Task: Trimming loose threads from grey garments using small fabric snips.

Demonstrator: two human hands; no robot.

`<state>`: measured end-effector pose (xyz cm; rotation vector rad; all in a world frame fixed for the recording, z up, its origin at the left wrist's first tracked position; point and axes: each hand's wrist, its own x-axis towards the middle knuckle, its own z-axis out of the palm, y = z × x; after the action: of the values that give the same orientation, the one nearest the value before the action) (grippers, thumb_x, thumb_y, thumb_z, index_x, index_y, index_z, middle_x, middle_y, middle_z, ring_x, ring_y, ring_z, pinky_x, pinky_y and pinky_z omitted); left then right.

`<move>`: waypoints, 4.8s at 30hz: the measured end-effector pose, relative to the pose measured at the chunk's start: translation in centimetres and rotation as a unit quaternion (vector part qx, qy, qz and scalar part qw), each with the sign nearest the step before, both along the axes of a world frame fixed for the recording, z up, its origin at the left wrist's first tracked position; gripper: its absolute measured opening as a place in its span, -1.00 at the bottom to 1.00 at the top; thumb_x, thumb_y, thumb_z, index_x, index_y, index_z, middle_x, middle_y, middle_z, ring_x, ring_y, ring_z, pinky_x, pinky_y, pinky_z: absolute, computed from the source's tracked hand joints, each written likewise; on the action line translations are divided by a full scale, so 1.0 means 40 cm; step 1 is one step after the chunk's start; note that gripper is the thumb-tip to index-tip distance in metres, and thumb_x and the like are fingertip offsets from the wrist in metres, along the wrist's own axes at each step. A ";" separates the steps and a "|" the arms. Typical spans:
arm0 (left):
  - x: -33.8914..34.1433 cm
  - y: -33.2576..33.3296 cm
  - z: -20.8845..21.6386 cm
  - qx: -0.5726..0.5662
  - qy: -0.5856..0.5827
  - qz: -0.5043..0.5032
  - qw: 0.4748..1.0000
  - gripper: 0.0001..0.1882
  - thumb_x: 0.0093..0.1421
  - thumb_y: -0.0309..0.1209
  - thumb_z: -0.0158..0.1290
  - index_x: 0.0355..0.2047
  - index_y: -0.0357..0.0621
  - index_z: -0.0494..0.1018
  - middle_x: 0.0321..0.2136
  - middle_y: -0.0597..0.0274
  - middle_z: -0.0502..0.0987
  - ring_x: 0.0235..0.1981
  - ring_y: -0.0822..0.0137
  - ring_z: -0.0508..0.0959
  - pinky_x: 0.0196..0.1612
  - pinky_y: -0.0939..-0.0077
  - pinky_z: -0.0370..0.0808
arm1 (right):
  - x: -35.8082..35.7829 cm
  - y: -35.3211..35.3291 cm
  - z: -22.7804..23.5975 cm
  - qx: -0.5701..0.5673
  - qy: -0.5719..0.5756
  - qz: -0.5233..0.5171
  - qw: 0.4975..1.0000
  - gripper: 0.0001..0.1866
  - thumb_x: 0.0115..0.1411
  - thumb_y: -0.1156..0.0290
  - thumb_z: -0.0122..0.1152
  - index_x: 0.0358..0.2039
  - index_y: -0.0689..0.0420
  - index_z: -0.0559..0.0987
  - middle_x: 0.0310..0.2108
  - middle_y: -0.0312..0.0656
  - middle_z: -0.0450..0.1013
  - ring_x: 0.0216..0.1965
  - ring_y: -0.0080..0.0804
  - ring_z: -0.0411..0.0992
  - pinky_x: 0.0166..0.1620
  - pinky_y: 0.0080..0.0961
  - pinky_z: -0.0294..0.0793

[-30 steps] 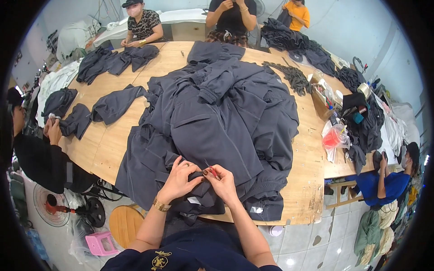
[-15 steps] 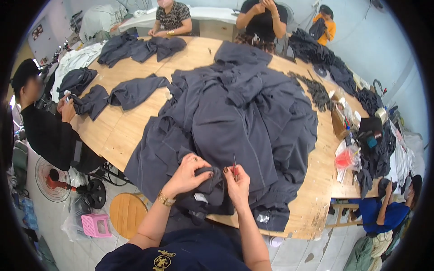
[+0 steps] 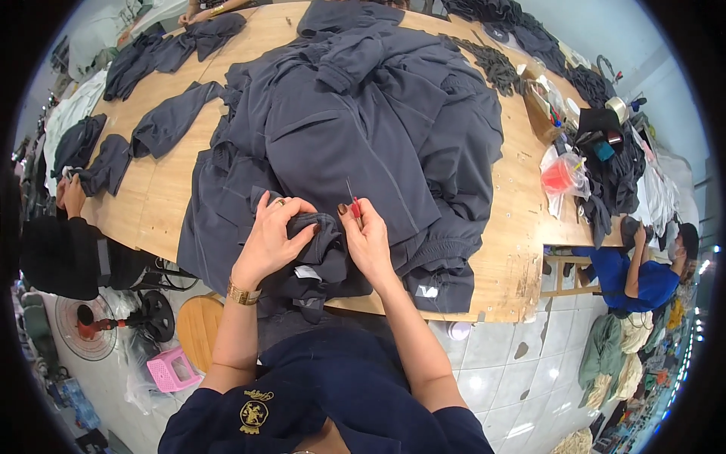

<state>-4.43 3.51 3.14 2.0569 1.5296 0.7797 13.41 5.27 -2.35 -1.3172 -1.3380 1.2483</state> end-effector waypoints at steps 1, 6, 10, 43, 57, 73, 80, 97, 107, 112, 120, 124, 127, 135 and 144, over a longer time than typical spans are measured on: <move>0.006 -0.005 0.008 -0.006 0.025 -0.003 1.000 -0.78 0.06 -0.36 0.13 -0.27 -0.09 0.45 -0.40 0.24 0.46 -0.15 0.21 0.45 0.21 -0.08 0.04 | 0.003 -0.005 0.004 0.002 0.005 0.005 1.000 -0.78 0.28 0.33 0.05 -0.46 0.16 0.36 -0.57 -0.51 0.22 -0.54 -0.81 0.10 -0.51 -0.77 0.07; 0.047 -0.009 0.015 0.036 0.059 -0.039 0.997 -0.76 0.03 -0.37 0.16 -0.27 -0.10 0.45 -0.35 0.28 0.50 -0.21 0.26 0.49 0.23 0.02 0.05 | 0.014 -0.031 -0.010 0.000 0.044 0.006 0.999 -0.82 0.28 0.36 0.04 -0.43 0.16 0.39 -0.56 -0.50 0.25 -0.53 -0.82 0.12 -0.51 -0.79 0.09; 0.067 0.024 -0.007 0.062 0.025 -0.104 0.992 -0.77 0.03 -0.35 0.14 -0.29 -0.11 0.45 -0.45 0.14 0.48 -0.30 0.13 0.50 0.07 0.15 0.27 | 0.018 -0.035 0.002 0.015 0.086 -0.013 0.996 -0.79 0.26 0.37 0.08 -0.47 0.18 0.37 -0.61 -0.49 0.20 -0.56 -0.80 0.09 -0.54 -0.73 0.08; 0.125 0.119 0.025 -0.003 0.025 -0.200 0.979 -0.92 0.06 -0.50 0.11 -0.45 -0.27 0.49 -0.56 0.15 0.51 -0.51 0.22 0.45 -0.36 0.44 0.37 | 0.116 -0.101 -0.043 -0.022 -0.053 0.043 0.997 -0.55 0.24 0.09 0.03 -0.52 0.28 0.37 -0.72 -0.14 0.14 -0.64 -0.48 0.08 -0.54 -0.45 0.15; 0.103 0.108 0.029 -0.046 -0.017 -0.119 0.992 -0.87 0.08 -0.41 0.12 -0.44 -0.23 0.49 -0.53 0.12 0.50 -0.43 0.15 0.50 -0.29 0.35 0.39 | 0.134 -0.097 -0.082 -0.126 0.232 -0.009 0.965 -0.56 0.31 0.04 -0.08 -0.53 0.15 0.31 -0.68 -0.41 0.11 -0.65 -0.68 0.11 -0.58 -0.66 0.14; -0.055 0.014 0.040 -0.052 0.021 -0.043 0.997 -0.90 0.01 -0.52 0.11 -0.42 -0.15 0.45 -0.48 0.29 0.53 -0.34 0.27 0.52 0.18 0.14 0.12 | 0.013 -0.072 -0.026 -0.032 0.239 0.044 0.970 -0.75 0.12 0.57 0.13 -0.36 0.12 0.21 -0.45 -0.31 0.32 -0.54 -0.71 0.29 -0.51 -0.74 0.27; -0.073 0.009 0.012 -0.016 0.000 0.002 1.000 -0.89 0.03 -0.47 0.14 -0.39 -0.13 0.48 -0.44 0.30 0.55 -0.33 0.26 0.54 0.21 0.09 0.11 | -0.026 -0.056 -0.021 0.005 0.192 0.034 0.981 -0.78 0.13 0.69 0.00 -0.39 0.15 0.18 -0.43 -0.27 0.31 -0.51 -0.70 0.28 -0.43 -0.74 0.28; -0.107 -0.012 -0.042 0.114 -0.079 0.156 0.978 -0.91 0.11 -0.46 0.12 -0.38 -0.20 0.50 -0.35 0.19 0.53 -0.22 0.22 0.50 -0.07 0.41 0.39 | -0.028 -0.056 -0.023 0.027 0.093 0.009 0.995 -0.77 0.15 0.61 0.08 -0.32 0.18 0.20 -0.47 -0.27 0.39 -0.46 -0.63 0.41 -0.39 -0.66 0.38; -0.227 -0.161 -0.215 -0.285 -0.200 0.377 0.858 -0.75 0.27 -0.39 -0.14 -0.35 -0.30 0.48 -0.55 0.27 0.52 -0.53 0.52 0.52 -0.49 0.58 0.42 | 0.077 -0.092 -0.050 -0.048 0.192 -0.055 0.979 -0.75 0.19 0.65 0.01 -0.41 0.08 0.14 -0.40 -0.15 0.38 -0.57 -0.52 0.40 -0.53 -0.68 0.39; -0.174 -0.175 -0.344 -0.323 -0.379 0.212 0.841 -0.72 0.26 -0.45 -0.19 -0.12 -0.35 0.40 -0.26 0.25 0.54 -0.28 0.41 0.52 -0.28 0.47 0.43 | -0.046 -0.145 -0.009 -0.041 0.216 0.059 0.974 -0.61 0.04 0.67 0.21 -0.37 0.08 0.15 -0.30 -0.15 0.40 -0.27 -0.54 0.41 -0.21 -0.61 0.45; -0.072 -0.162 -0.200 -0.170 -0.535 0.224 0.797 -0.88 0.22 -0.49 -0.04 -0.24 -0.23 0.41 -0.38 0.26 0.50 -0.34 0.56 0.44 -0.31 0.64 0.38 | -0.089 -0.125 0.047 -0.144 0.396 0.019 0.907 -0.70 0.15 0.68 0.06 -0.39 0.12 0.12 -0.37 -0.15 0.33 -0.39 -0.38 0.48 -0.51 -0.51 0.55; -0.030 -0.167 -0.079 -0.154 -0.120 0.258 0.946 -0.87 0.06 -0.43 0.08 -0.47 -0.26 0.45 -0.69 0.07 0.41 -0.63 0.38 0.46 -0.48 0.44 0.40 | -0.089 -0.102 0.001 -0.098 0.171 -0.059 0.979 -0.65 0.06 0.58 0.23 -0.35 0.12 0.19 -0.39 -0.21 0.31 -0.46 -0.50 0.42 -0.58 -0.59 0.37; -0.026 -0.186 -0.046 -0.087 0.094 0.241 0.962 -0.86 0.04 -0.43 0.07 -0.48 -0.28 0.45 -0.62 0.06 0.48 -0.59 0.19 0.51 -0.47 0.33 0.41 | -0.087 -0.098 -0.021 0.072 -0.213 -0.033 0.974 -0.55 -0.04 0.64 0.26 -0.25 0.12 0.19 -0.31 -0.21 0.30 -0.43 -0.53 0.36 -0.41 -0.61 0.40; -0.097 -0.212 -0.121 -0.288 -0.564 0.132 0.763 -0.80 0.19 -0.41 -0.01 -0.17 -0.16 0.44 -0.37 0.24 0.56 -0.46 0.34 0.53 -0.35 0.46 0.49 | -0.057 -0.113 0.020 -0.079 0.279 0.041 0.956 -0.50 -0.10 0.70 0.27 -0.28 0.07 0.16 -0.30 -0.28 0.34 -0.36 -0.60 0.31 -0.24 -0.61 0.34; -0.009 -0.227 -0.103 -0.343 -0.833 0.035 0.433 -0.53 0.29 -0.27 -0.08 0.16 -0.18 0.20 0.05 0.17 0.39 0.06 0.27 0.40 0.13 0.33 0.32 | -0.021 -0.132 0.127 0.139 0.026 0.127 0.982 -0.52 -0.12 0.56 0.33 -0.35 0.10 0.16 -0.45 -0.26 0.19 -0.41 -0.54 0.22 -0.28 -0.64 0.27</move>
<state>-4.78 -5.59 -0.99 -0.0229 0.3699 1.2031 12.58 0.01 2.73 -0.9356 -1.6147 1.1998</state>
